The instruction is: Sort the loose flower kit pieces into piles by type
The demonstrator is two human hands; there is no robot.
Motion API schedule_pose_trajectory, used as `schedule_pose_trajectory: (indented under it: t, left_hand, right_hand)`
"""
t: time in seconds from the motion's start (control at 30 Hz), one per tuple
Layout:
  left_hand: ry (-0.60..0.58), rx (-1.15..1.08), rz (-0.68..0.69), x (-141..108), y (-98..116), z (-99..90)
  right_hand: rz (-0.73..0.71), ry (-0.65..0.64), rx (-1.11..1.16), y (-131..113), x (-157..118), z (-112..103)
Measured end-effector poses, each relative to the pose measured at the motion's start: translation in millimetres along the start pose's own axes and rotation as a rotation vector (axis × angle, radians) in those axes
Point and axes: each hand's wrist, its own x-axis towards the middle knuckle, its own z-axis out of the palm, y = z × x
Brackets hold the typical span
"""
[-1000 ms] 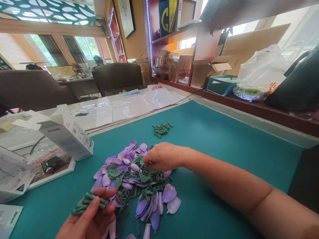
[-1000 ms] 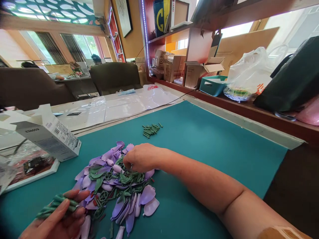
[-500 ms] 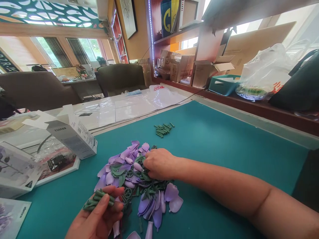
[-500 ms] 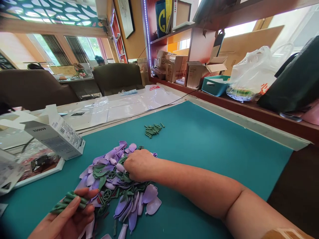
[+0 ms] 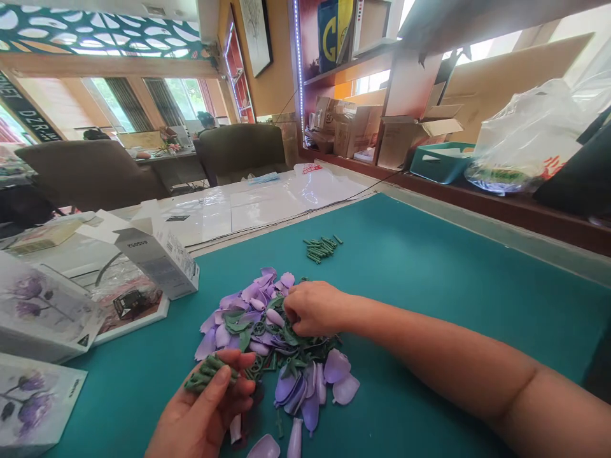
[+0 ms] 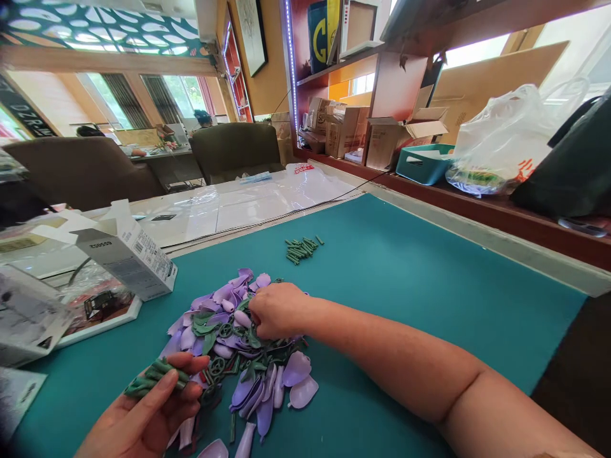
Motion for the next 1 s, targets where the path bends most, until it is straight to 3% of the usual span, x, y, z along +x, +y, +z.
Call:
schedule_pose_trajectory:
  t: [0.1, 0.23, 0.3, 0.4, 0.57, 0.7, 1.0]
  left_hand:
    - [0.028, 0.012, -0.006, -1, 0, 2.5]
    - [-0.064, 0.072, 0.005, -3, -3, 2.9]
    - [-0.125, 0.144, 0.004, -3, -6, 1.4]
    - [-0.184, 0.273, 0.024, -3, -9, -0.8]
    - [-0.259, 0.477, 0.187, 0, -10, -1.5]
    - [-0.271, 0.599, 0.275, -2, -7, -1.1]
    - [-0.266, 0.872, 0.3, -6, -2, 4.5]
  right_hand:
    - [-0.003, 0.122, 0.334, 1, -1, -6]
    - [-0.065, 0.192, 0.762, -12, -3, -1]
    - [-0.13, 0.193, 0.858, -22, -6, 3]
    - [-0.211, 0.195, 0.774, -38, -12, 4]
    - [-0.282, 0.208, 0.494, -51, -17, 1]
    - [-0.335, 0.22, 0.468, -54, -18, 6]
    - [-0.422, 0.208, 0.317, -62, -22, 10]
